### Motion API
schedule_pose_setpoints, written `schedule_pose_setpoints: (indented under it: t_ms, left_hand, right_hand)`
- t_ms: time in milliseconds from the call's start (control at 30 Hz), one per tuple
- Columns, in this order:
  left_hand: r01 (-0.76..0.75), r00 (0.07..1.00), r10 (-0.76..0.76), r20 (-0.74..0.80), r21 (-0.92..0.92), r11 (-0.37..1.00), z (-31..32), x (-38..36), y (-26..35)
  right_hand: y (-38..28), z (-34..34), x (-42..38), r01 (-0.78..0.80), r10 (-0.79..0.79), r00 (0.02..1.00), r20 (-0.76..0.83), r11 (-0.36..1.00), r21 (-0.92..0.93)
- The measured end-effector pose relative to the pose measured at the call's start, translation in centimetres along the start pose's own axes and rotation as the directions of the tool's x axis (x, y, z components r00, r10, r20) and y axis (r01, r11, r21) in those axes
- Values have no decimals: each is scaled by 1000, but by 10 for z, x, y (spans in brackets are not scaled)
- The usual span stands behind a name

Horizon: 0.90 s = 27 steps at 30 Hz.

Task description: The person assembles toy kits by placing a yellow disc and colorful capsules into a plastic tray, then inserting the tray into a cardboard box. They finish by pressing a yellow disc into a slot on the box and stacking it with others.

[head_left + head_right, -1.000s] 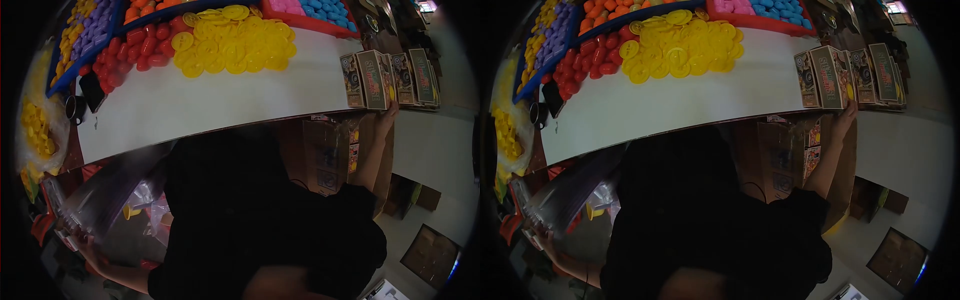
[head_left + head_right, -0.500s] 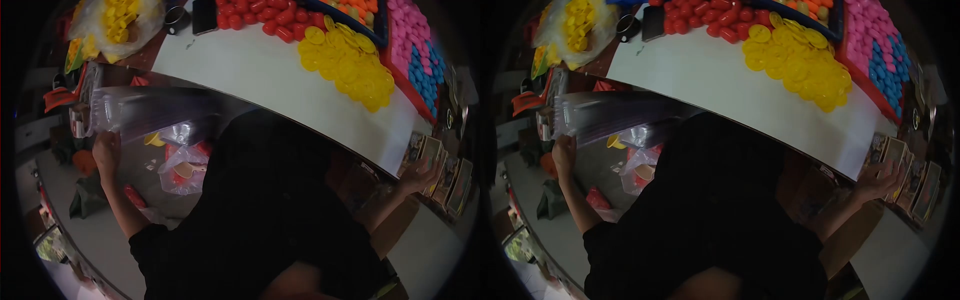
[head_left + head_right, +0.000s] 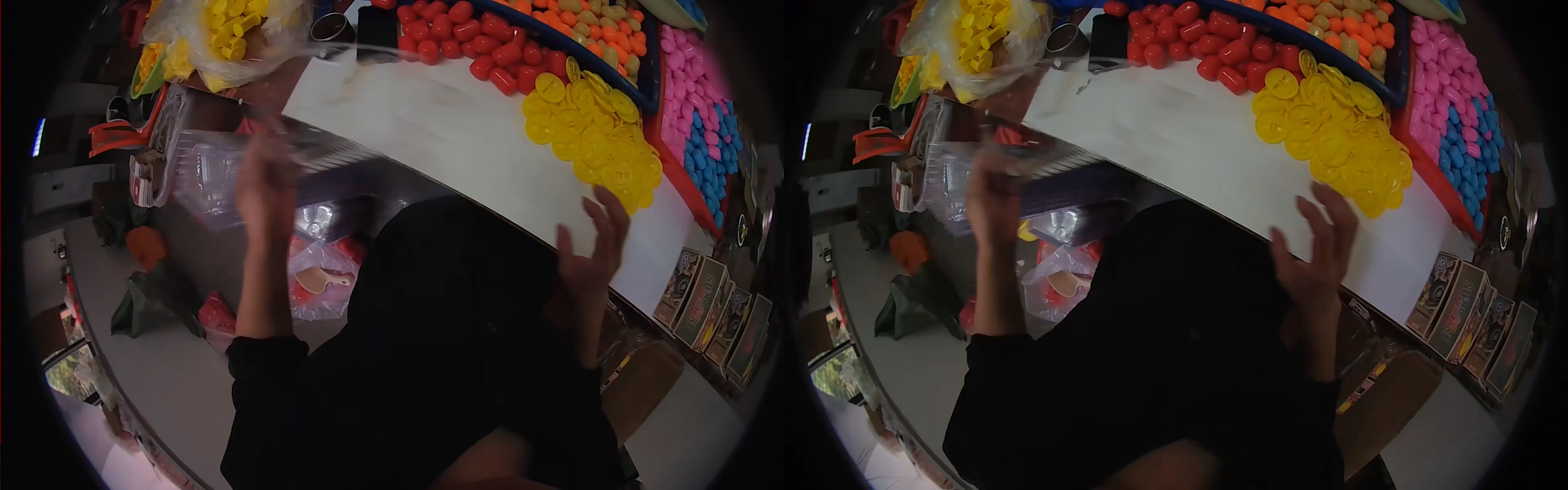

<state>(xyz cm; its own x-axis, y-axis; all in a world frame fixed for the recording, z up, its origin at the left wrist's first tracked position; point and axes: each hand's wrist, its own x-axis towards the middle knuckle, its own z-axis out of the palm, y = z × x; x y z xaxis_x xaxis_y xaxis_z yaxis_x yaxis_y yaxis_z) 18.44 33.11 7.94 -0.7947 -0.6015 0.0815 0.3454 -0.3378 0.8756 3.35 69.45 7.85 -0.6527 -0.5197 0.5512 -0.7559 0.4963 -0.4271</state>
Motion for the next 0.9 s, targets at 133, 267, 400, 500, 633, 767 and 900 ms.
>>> schedule_pose_setpoints:
  t_ms: [133,267,400,500,633,767,900]
  left_hand:
    - [235,970,-156,-185,564,791,28,16,-59]
    - [-374,787,616,18,809,454,-9,148,-45]
    - [75,608,747,-271,955,285,-115,295,-29]
    - [527,741,563,-367,837,-148,-198,336,-28]
    - [350,924,304,-231,830,-435,-232,348,-18]
    - [457,883,301,-359,804,-380,-213,321,-40]
    - [377,918,304,-255,800,-466,-173,295,-60]
  right_hand:
    - [-31,49,10,1,-58,943,329,985,170]
    - [-18,95,-15,151,-116,884,453,988,-41]
    - [-12,86,-14,62,-37,885,465,997,-39]
    - [0,76,-22,-52,69,904,421,997,-53]
    - [1,77,-27,-102,106,906,410,994,-33]
    - [-1,84,-16,-90,82,910,406,996,2]
    - [1,85,-7,-40,20,908,418,998,40]
